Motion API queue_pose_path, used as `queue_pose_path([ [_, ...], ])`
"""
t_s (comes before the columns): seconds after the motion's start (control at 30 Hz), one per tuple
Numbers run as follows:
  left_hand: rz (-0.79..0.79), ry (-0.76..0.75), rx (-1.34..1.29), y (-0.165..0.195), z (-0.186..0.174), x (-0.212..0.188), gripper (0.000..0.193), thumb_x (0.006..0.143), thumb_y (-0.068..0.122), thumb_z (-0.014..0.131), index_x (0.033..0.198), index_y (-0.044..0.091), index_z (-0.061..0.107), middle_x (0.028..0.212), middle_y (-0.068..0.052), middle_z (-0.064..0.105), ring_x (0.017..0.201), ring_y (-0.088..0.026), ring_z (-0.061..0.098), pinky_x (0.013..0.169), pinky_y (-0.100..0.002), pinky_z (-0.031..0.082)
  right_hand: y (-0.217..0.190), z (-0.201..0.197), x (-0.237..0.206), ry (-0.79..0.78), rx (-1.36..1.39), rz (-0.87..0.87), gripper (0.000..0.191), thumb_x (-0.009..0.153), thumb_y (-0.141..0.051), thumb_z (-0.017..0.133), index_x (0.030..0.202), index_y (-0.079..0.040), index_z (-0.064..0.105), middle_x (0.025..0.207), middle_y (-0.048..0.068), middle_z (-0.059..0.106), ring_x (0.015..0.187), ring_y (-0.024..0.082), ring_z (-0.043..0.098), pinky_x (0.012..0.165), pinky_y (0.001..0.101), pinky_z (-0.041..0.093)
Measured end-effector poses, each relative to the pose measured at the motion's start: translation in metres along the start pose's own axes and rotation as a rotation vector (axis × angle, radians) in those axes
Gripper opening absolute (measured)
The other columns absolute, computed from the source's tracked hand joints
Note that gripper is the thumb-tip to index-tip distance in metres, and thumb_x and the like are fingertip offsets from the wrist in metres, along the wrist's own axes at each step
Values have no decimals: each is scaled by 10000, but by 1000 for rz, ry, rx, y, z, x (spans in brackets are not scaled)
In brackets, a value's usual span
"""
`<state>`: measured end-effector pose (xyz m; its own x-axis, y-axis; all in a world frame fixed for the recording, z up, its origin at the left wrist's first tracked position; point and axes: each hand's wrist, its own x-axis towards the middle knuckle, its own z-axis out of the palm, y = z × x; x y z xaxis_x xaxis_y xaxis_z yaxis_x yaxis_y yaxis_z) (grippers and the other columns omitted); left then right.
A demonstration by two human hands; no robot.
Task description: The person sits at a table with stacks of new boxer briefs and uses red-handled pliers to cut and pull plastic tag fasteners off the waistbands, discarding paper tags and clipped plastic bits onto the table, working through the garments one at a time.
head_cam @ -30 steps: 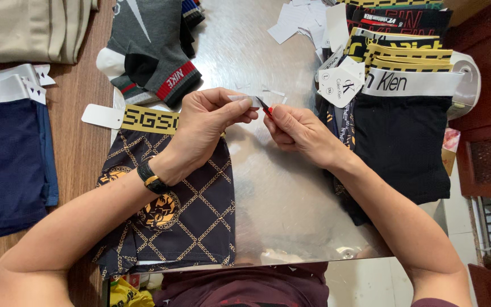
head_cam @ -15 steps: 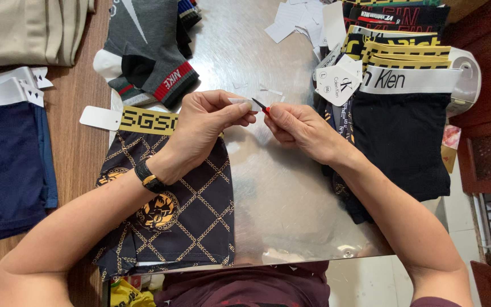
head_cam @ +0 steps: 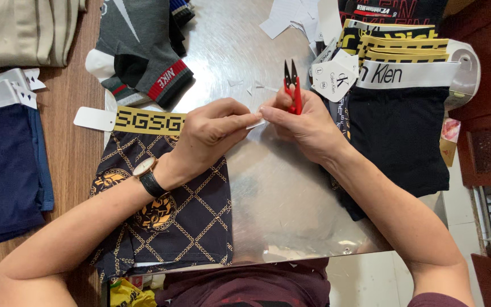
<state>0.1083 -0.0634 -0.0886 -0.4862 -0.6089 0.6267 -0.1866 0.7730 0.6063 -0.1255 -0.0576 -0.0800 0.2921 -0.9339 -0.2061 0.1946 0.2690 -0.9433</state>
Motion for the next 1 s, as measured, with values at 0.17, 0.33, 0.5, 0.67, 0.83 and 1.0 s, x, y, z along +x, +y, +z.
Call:
queue_pose_path([
  [0.17,-130,30,-231,-1,1,3,222,941,59,791,1149,6,735,1027,-75,736,872,-124,701,752,-265,567,3,2,0,64,-351,-279,361,1006,-40,689,827,-127,388,932,22,689,756,17,505,632,180,420],
  [0.33,-502,-51,-487,-13,6,2,291,954,79,735,1234,11,699,919,-36,729,809,-51,664,736,-201,566,7,5,0,54,-397,-285,351,1027,-34,685,832,-114,405,939,19,672,767,19,498,648,183,429],
  [0.5,-654,-55,-614,-25,10,-2,174,988,80,720,1123,-22,761,887,-56,764,740,-70,673,666,-211,566,6,5,-2,49,-337,-261,242,1049,-141,637,898,-109,450,862,-50,522,723,32,482,634,210,453],
  [0.67,-680,156,-881,-34,8,0,179,1007,104,682,1097,-47,720,930,-96,762,836,-122,741,759,-230,609,3,5,-1,-116,-72,-26,371,1111,-388,361,970,-84,522,758,-35,435,597,67,378,527,234,309],
  [0.83,-719,273,-966,-35,7,1,200,1004,106,682,1120,-52,719,945,-120,760,850,-157,752,769,-252,612,8,8,-1,-200,-208,-7,347,1133,-355,386,1131,-65,577,743,-52,376,621,57,317,538,227,274],
  [1.0,-714,314,-1018,-33,9,2,207,999,95,681,1128,-63,715,971,-142,767,878,-174,761,817,-275,634,13,9,-1,-251,-215,-6,329,1132,-345,397,1143,-71,579,706,-59,371,600,61,310,529,227,261],
])
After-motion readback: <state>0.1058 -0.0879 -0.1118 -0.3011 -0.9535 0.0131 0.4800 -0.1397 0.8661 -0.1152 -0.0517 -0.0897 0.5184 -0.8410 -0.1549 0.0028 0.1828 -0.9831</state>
